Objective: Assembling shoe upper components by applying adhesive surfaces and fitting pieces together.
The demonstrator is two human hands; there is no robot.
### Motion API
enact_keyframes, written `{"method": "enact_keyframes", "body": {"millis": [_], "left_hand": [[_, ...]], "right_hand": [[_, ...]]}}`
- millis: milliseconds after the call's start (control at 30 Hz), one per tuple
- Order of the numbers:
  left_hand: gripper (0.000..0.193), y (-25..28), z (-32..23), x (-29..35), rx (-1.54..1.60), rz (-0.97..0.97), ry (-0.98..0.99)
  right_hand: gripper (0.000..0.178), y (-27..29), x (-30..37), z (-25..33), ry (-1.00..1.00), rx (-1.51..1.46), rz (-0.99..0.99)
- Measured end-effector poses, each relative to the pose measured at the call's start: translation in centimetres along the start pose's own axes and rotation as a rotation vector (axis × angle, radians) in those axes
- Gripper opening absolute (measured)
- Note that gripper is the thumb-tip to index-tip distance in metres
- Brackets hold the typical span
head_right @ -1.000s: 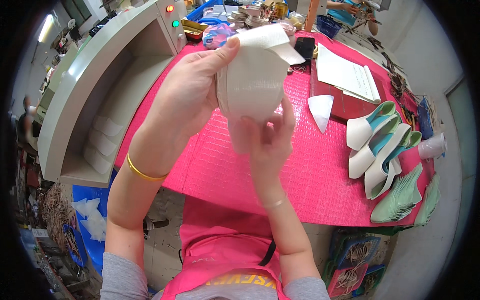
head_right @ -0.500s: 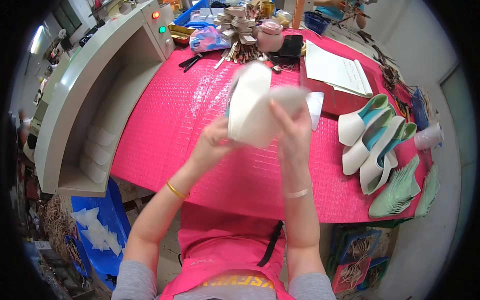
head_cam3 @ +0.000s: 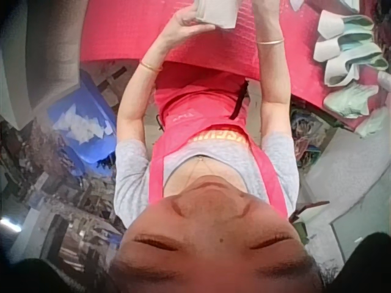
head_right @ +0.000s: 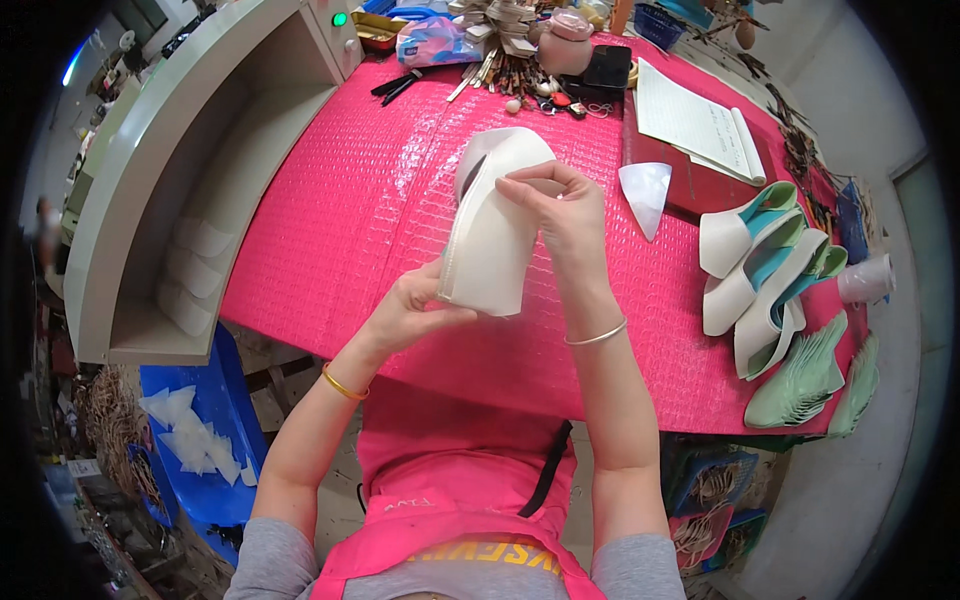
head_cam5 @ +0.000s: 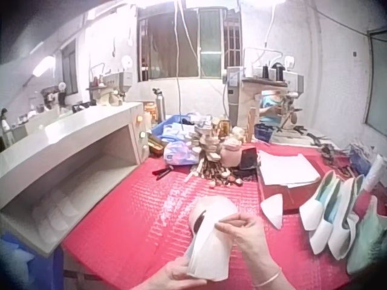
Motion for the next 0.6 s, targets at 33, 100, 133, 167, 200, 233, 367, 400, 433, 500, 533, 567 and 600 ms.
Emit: {"method": "enact_keyframes", "body": {"millis": [33,100,133,167,200,233,367,400,433,500,533,567,600], "left_hand": [[0.015,0.1,-0.2,0.3,-0.002,-0.009,0.006],[0.016,0.2,-0.2,1.0,-0.027,-0.016,0.064],[0.016,0.2,-0.1,1.4,-0.026,-0.016,0.068],[0.018,0.3,-0.3,1.8,-0.028,-0.021,0.025],[0.020,0.4,-0.5,1.9,-0.030,-0.029,-0.020],[0.020,0.7,-0.5,2.1,-0.027,-0.031,-0.019],[0.032,0.8,-0.1,1.3,0.277,-0.102,0.284],[0.039,0.6,0.5,1.3,0.481,-0.226,0.461],[0.039,0.1,0.7,1.2,0.479,-0.235,0.458],[0.052,-0.5,1.1,0.9,0.692,-0.351,0.387],[0.057,-0.9,1.1,0.9,0.753,-0.349,0.444],[0.057,-1.4,1.1,1.0,0.759,-0.340,0.441],[0.061,-1.3,1.0,1.2,0.719,-0.371,0.386]], "right_hand": [[0.014,-0.2,0.2,-0.6,-0.035,-0.011,-0.001],[0.014,-0.5,0.5,-0.9,-0.043,0.022,0.003],[0.013,-0.6,0.6,-1.4,-0.042,0.030,0.013],[0.012,-0.8,0.7,-1.8,-0.041,0.038,0.023],[0.012,-0.9,0.9,-2.2,-0.043,0.039,0.023],[0.012,-1.2,1.3,-2.5,-0.042,0.039,0.036],[0.013,-2.6,3.3,-3.0,0.013,0.206,0.066],[0.023,-3.0,3.6,-3.1,0.075,0.337,0.073],[0.023,-3.2,3.4,-3.1,0.076,0.339,0.083],[0.036,-2.9,4.0,0.8,0.654,0.779,-0.287],[0.048,-0.4,2.1,-0.2,0.532,0.676,-0.395],[0.048,2.8,0.2,-2.1,0.266,0.407,-0.395],[0.045,4.3,-0.6,-4.4,0.021,0.137,-0.240]]}}
Point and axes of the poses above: each hand's wrist, its own x-axis away from the middle knuckle, its own y-axis out of the back of the hand, z = x × y, the point moved 7 cm from there along -x, towards the middle knuckle, and after that the axes turned 9 degrees about -y, right-handed, at the moved point
